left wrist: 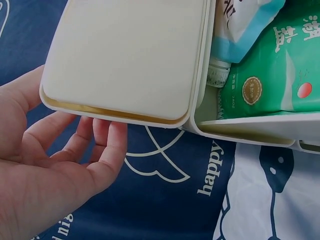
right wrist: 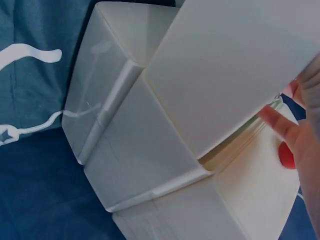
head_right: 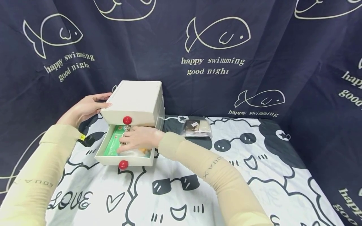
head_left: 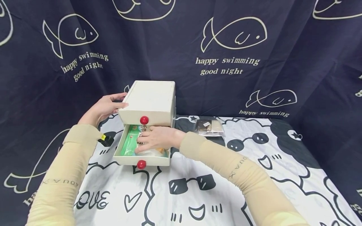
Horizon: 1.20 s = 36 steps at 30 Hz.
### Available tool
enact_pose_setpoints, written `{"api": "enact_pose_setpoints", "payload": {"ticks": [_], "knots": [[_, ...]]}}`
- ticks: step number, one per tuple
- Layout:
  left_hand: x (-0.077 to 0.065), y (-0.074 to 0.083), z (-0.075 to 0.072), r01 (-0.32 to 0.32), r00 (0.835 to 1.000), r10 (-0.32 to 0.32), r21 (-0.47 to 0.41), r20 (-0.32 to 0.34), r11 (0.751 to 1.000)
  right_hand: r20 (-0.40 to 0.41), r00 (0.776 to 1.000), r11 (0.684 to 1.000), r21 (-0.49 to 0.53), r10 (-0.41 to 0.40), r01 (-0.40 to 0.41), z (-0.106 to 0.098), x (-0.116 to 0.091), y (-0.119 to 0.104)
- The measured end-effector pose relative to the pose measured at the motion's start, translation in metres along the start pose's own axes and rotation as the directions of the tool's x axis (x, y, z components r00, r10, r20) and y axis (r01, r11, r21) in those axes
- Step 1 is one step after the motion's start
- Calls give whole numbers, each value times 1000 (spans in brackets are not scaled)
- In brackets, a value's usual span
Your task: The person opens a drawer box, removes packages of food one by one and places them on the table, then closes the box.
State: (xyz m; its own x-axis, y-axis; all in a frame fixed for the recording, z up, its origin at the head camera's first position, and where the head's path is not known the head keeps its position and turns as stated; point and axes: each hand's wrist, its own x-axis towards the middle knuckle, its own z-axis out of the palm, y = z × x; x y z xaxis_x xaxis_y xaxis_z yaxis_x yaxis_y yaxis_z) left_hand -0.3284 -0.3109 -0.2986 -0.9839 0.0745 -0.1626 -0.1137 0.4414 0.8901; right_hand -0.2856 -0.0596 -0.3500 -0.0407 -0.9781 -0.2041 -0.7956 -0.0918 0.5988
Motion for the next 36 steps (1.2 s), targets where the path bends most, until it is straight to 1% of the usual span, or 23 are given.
{"api": "enact_pose_setpoints", "payload": {"ticks": [4, 7, 10, 13, 15, 17, 21, 23, 25, 29, 33, 36], "knots": [[2, -2, -1, 6, 1000, -6, 6, -3, 1000, -18, 1000, 998, 69, -5, 7, 0, -2, 3], [3, -3, -1, 5, 1000, -5, 8, -7, 1000, -13, 1000, 993, 120, 0, 2, 1, -5, 6], [3, -3, -1, 3, 1000, -3, 7, -9, 1000, -15, 1000, 982, 191, 4, -1, 2, -8, 9], [3, -2, 0, 2, 1000, -2, 7, -8, 1000, -32, 999, 964, 266, 15, -6, 3, -13, 12], [2, -2, 1, 3, 1000, -3, 9, -8, 1000, -41, 999, 954, 298, 25, -11, 3, -15, 12], [1, -2, 1, 2, 1000, -2, 5, -8, 1000, -49, 998, 952, 306, 30, -13, 3, -17, 12], [0, -1, 1, -3, 1000, 3, 5, -9, 1000, -87, 996, 958, 288, 28, -2, 5, -16, 12], [0, -1, 0, -3, 1000, 3, 10, -11, 1000, -84, 996, 962, 273, 29, -5, 6, -13, 12], [0, 0, 0, -3, 1000, 3, 14, -11, 1000, -66, 997, 966, 258, 27, -9, 7, -11, 13], [0, 0, 0, -4, 1000, 5, 17, -10, 1000, 15, 999, 977, 210, 29, -32, 6, -5, 12], [-1, 0, 0, -2, 1000, 2, 16, -10, 1000, 65, 997, 994, 102, 29, -36, 6, 1, 8], [-1, 0, 0, 1, 1000, -1, 10, -8, 1000, 72, 997, 1000, 15, 25, -26, 8, 5, 6]]}}
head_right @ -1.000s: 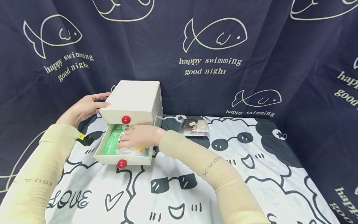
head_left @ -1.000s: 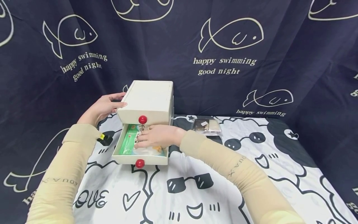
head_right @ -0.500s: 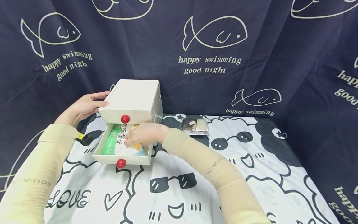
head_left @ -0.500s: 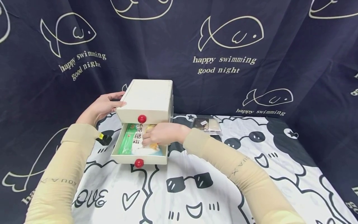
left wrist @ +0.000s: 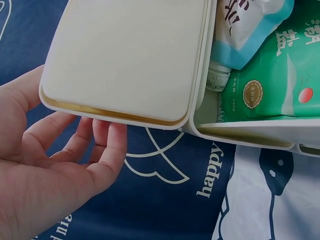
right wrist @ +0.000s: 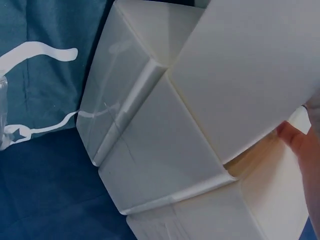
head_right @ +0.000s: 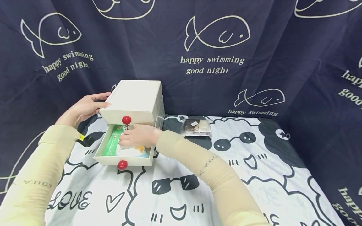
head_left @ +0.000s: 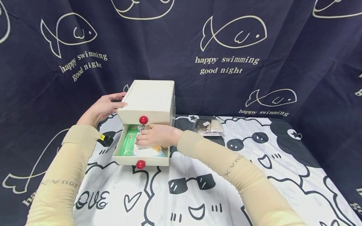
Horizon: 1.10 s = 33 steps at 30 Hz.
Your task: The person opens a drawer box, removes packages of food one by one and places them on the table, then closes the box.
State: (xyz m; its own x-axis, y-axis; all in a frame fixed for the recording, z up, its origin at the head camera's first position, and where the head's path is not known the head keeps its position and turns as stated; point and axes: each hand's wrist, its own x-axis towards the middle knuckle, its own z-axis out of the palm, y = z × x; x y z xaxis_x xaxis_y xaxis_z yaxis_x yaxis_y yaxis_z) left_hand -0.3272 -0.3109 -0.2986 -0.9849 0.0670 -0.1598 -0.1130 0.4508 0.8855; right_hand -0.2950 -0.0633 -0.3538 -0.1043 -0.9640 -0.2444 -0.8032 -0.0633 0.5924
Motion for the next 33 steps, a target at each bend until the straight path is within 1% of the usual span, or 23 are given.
{"api": "enact_pose_setpoints", "payload": {"ticks": [2, 3, 9, 11, 15, 18, 21, 28, 33], "knots": [[0, 1, 0, 1, 1000, -1, 2, 1, 1000, -15, 1000, 1000, -22, -5, 5, 1, 1, 0], [-1, 1, 0, 1, 1000, -1, 1, 2, 1000, -30, 1000, 1000, -17, -8, 8, 2, 1, 1], [-2, 2, 0, 3, 1000, -3, 5, -4, 1000, -127, 992, 998, 50, -25, 31, 5, -2, 2], [-2, 2, 0, -1, 1000, 1, 10, -4, 1000, -159, 987, 998, 57, -28, 38, 5, -4, 2], [-1, 2, 1, -5, 1000, 5, 5, 0, 1000, -218, 975, 998, 40, -46, 56, 7, -7, 2], [-1, 2, 1, 1, 1000, -1, 1, 0, 1000, -253, 966, 999, 2, -51, 53, 10, -9, 0], [-1, 1, 1, 5, 1000, -5, 3, -2, 1000, -283, 959, 1000, -16, -24, 21, 11, -12, -2], [0, 0, 2, -2, 1000, 2, 15, -7, 1000, -337, 940, 998, -7, 51, -57, 13, -16, -4], [0, -1, 2, -12, 1000, 12, 18, -6, 1000, -372, 921, 993, 60, 112, -97, 16, -18, -3]]}}
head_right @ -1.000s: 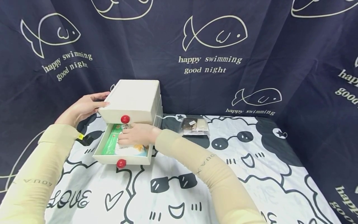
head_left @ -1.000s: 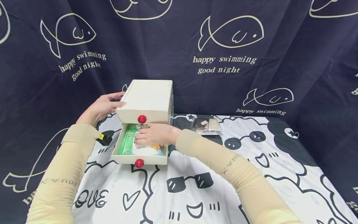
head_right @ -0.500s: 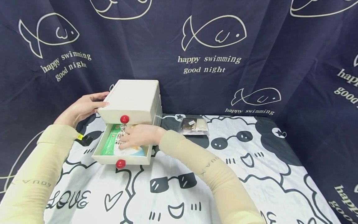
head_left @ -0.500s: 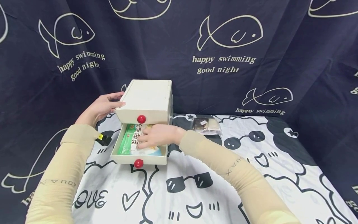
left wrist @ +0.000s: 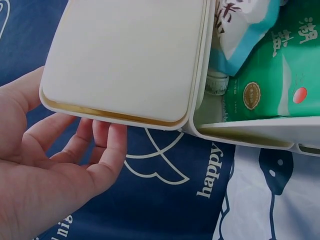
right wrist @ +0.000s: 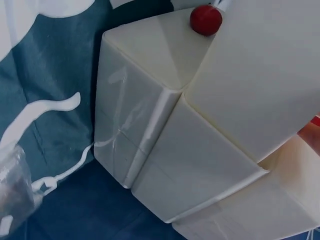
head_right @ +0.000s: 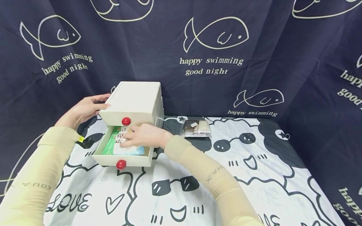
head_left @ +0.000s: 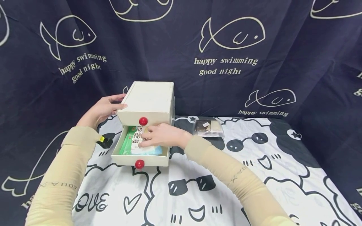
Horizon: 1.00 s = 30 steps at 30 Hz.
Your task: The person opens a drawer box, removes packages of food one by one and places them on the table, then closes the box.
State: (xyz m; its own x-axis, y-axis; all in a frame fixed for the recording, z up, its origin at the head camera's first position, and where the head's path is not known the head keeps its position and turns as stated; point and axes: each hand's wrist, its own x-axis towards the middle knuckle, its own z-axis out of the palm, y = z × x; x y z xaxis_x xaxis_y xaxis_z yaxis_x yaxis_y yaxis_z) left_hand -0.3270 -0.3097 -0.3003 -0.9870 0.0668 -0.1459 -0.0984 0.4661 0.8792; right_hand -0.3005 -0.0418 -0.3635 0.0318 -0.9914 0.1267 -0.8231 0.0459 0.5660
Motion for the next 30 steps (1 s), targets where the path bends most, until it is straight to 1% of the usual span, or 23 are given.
{"api": "enact_pose_setpoints", "payload": {"ticks": [5, 10, 15, 20, 25, 27, 28, 30], "knots": [[-1, 1, 1, -2, 1000, 2, 0, 0, 1000, -42, 999, 999, 23, 32, -31, 0, -2, -1], [-1, 2, 0, -3, 1000, 3, 11, -9, 1000, -23, 997, 997, 32, 71, -70, -2, -1, -3], [-1, 2, 1, 0, 1000, 1, 13, -10, 1000, 0, 993, 991, 64, 116, -115, -2, -1, -3], [-1, 0, 2, -3, 1000, 3, 16, -12, 1000, 19, 987, 977, 142, 161, -162, 0, 0, -3], [0, 2, 1, -2, 1000, 3, 31, -14, 1000, 24, 975, 947, 236, 220, -220, -3, 1, 0], [0, 2, 1, 1, 1000, -1, 29, -14, 1000, 16, 973, 944, 241, 229, -226, -4, 2, 0], [0, 2, 1, 3, 1000, -2, 26, -13, 1000, 15, 975, 949, 226, 223, -220, -4, 2, 0], [0, 2, 1, 6, 1000, -6, 21, -11, 1000, 19, 981, 967, 163, 193, -194, -3, 3, -2]]}}
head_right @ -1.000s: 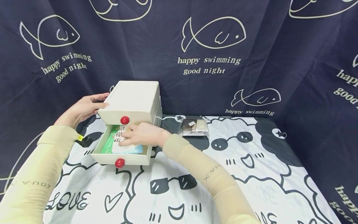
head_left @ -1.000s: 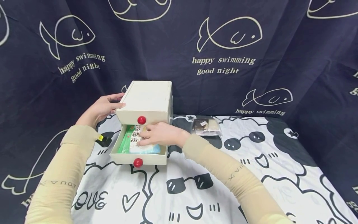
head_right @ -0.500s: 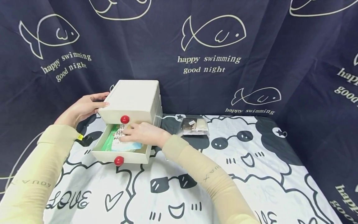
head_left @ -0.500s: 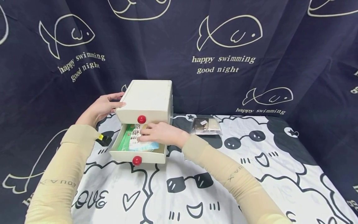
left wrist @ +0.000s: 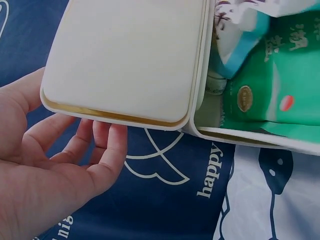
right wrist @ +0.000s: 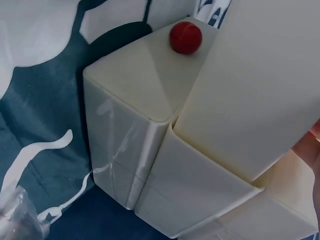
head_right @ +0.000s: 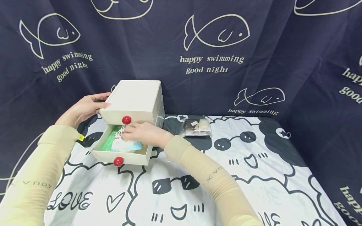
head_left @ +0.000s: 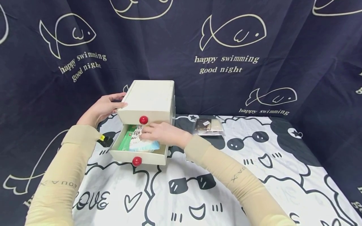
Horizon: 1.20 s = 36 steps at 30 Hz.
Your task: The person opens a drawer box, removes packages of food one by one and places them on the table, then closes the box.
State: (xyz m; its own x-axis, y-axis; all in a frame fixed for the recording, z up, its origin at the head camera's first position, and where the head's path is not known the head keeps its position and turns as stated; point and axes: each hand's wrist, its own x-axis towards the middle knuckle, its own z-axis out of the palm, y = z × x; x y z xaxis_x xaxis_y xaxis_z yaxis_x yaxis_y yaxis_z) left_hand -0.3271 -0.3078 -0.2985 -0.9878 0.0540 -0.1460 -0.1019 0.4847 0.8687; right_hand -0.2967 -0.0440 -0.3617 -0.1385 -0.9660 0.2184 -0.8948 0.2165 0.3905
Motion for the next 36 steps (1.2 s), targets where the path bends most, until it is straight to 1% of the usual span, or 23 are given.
{"api": "enact_pose_setpoints", "payload": {"ticks": [3, 5, 10, 15, 18, 21, 24, 29, 34, 36], "knots": [[0, 0, 0, -1, 1000, 1, -9, 4, 1000, 14, 998, 993, -105, -61, 62, 0, -1, -4], [0, 0, 0, -2, 1000, 2, -9, 4, 1000, 18, 996, 985, -148, -90, 92, -1, -2, -5], [-1, 2, -1, 4, 1000, -4, -17, 11, 1000, 32, 993, 983, -143, -115, 119, -2, -4, -4], [0, 3, -1, 8, 1000, -7, -33, 18, 999, 59, 995, 995, -52, -77, 80, -1, -7, 2], [-1, 3, -1, 11, 1000, -10, -43, 19, 999, 43, 998, 999, 22, -47, 46, -1, -8, 5], [-1, 2, 0, 11, 1000, -11, -50, 16, 999, 19, 1000, 998, 68, -12, 10, 1, -9, 7], [-1, 2, 0, 6, 1000, -5, -50, 11, 999, 0, 1000, 994, 108, 23, -23, 2, -10, 9], [-1, 2, 1, -1, 1000, 2, -39, 11, 999, -17, 999, 984, 172, 39, -36, 4, -12, 12], [-1, 2, 1, 2, 1000, -2, -39, 9, 999, -67, 994, 965, 252, 84, -65, 2, -16, 13], [-1, 2, 0, 0, 1000, 0, -38, 8, 999, -90, 991, 961, 266, 98, -71, 1, -17, 12]]}}
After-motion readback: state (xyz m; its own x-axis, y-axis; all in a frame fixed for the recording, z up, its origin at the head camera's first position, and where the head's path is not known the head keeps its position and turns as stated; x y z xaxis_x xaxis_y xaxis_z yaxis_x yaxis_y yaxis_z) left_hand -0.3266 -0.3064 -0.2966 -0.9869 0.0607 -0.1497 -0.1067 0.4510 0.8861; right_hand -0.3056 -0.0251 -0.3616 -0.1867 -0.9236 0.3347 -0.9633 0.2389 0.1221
